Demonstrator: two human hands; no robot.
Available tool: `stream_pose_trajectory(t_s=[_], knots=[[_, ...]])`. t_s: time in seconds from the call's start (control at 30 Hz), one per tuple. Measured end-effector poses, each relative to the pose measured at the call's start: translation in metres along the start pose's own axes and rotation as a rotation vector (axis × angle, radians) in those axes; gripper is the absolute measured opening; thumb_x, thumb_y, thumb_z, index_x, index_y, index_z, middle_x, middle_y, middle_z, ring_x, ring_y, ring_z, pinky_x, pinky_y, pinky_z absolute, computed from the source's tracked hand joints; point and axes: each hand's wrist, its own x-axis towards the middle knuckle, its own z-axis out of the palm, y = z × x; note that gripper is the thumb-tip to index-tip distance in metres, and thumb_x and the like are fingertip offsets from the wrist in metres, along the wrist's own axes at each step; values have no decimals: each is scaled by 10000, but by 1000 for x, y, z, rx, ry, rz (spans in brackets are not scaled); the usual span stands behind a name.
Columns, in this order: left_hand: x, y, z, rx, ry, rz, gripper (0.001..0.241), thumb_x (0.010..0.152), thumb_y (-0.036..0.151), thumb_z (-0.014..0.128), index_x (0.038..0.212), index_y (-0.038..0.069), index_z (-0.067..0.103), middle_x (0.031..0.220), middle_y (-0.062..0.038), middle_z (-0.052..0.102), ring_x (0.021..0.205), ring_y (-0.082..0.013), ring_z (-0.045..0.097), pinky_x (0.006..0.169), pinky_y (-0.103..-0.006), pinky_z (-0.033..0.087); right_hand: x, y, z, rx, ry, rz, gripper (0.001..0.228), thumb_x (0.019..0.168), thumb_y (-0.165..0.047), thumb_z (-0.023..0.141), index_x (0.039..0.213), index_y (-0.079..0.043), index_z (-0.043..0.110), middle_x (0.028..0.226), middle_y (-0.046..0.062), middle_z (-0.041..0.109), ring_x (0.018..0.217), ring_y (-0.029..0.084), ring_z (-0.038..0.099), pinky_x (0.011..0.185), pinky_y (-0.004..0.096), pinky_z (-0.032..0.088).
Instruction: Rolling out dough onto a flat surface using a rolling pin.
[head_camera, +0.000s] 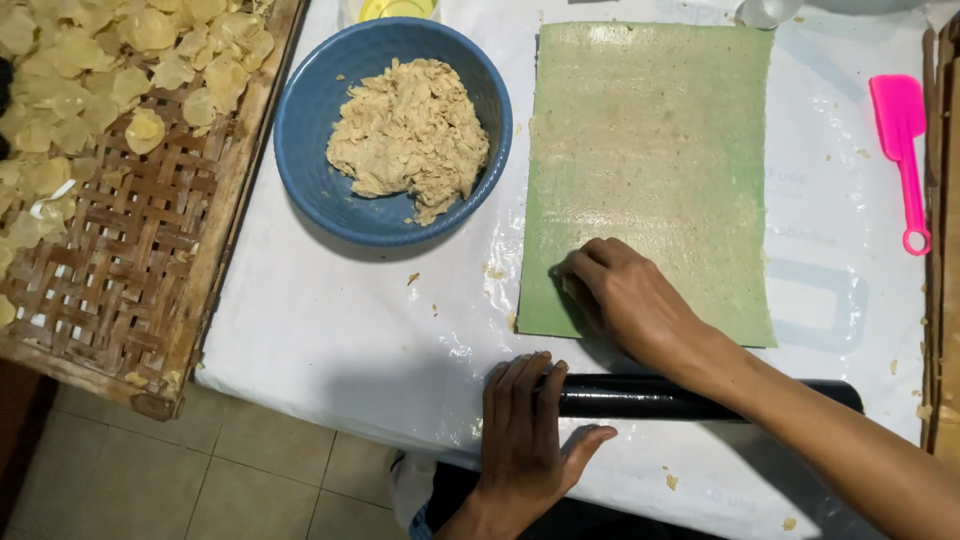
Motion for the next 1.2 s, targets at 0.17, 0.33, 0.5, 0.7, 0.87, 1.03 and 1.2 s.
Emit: stream_pose_trajectory(t_s=[0.17, 0.33, 0.5, 0.7, 0.87, 1.03, 1.2], knots=[[-3, 2, 5, 39, -24, 8, 670, 835, 339, 864, 1283, -33, 534, 1292, -237, 516, 1173, -403, 507, 1081, -624, 368, -10, -13, -5, -147, -7, -42, 537, 828, -45, 614, 1360, 18, 572, 1110, 161, 658, 929, 287, 623, 775, 399, 551], [-7, 5, 8, 74, -38, 39, 656, 837, 281, 877, 1293, -32, 524, 1301, -248, 501, 1182, -408, 498, 1088, -635, 360, -5, -23, 4, -275, 77, -153, 393, 895, -135, 601, 1262, -6, 658, 1122, 131, 600, 915, 247, 564, 759, 361, 535], [-11, 4, 13, 103, 13, 39, 534, 850, 278, 853, 1175, -33, 566, 1186, -246, 529, 1097, -406, 518, 1083, -639, 374, 4, -27, 23, -212, -97, -394, 209, 904, -173, 602, 1013, -22, 695, 1047, 155, 549, 960, 300, 523, 830, 419, 493], [-10, 11, 5, 66, -5, 26, 580, 825, 191, 863, 1248, -60, 556, 1199, -251, 538, 1083, -405, 537, 1070, -634, 387, -15, -24, 9, -214, -135, -391, 277, 888, -308, 643, 940, -38, 678, 1058, 157, 567, 982, 316, 524, 831, 437, 480], [-12, 7, 2, 9, -31, 28, 571, 787, 131, 880, 1231, -40, 564, 1223, -223, 533, 1099, -377, 533, 1025, -580, 414, -39, -8, -19, -38, -213, -271, 348, 882, -185, 572, 1185, -56, 685, 1107, 144, 642, 1005, 321, 617, 919, 455, 545], [-7, 8, 1, 27, -80, 15, 520, 817, 165, 864, 1222, -43, 611, 1185, -203, 550, 1055, -338, 527, 1022, -556, 398, -39, 1, -50, -41, 5, 32, 345, 820, -20, 678, 1164, -18, 715, 992, 114, 684, 712, 233, 653, 635, 352, 571], [-6, 10, 3, 3, -91, 39, 535, 792, 152, 859, 1219, -54, 610, 1184, -228, 555, 1069, -344, 515, 1016, -556, 395, -28, 0, -31, -131, -69, 36, 333, 896, -175, 706, 1197, -32, 714, 1006, 130, 683, 698, 235, 670, 601, 354, 594]])
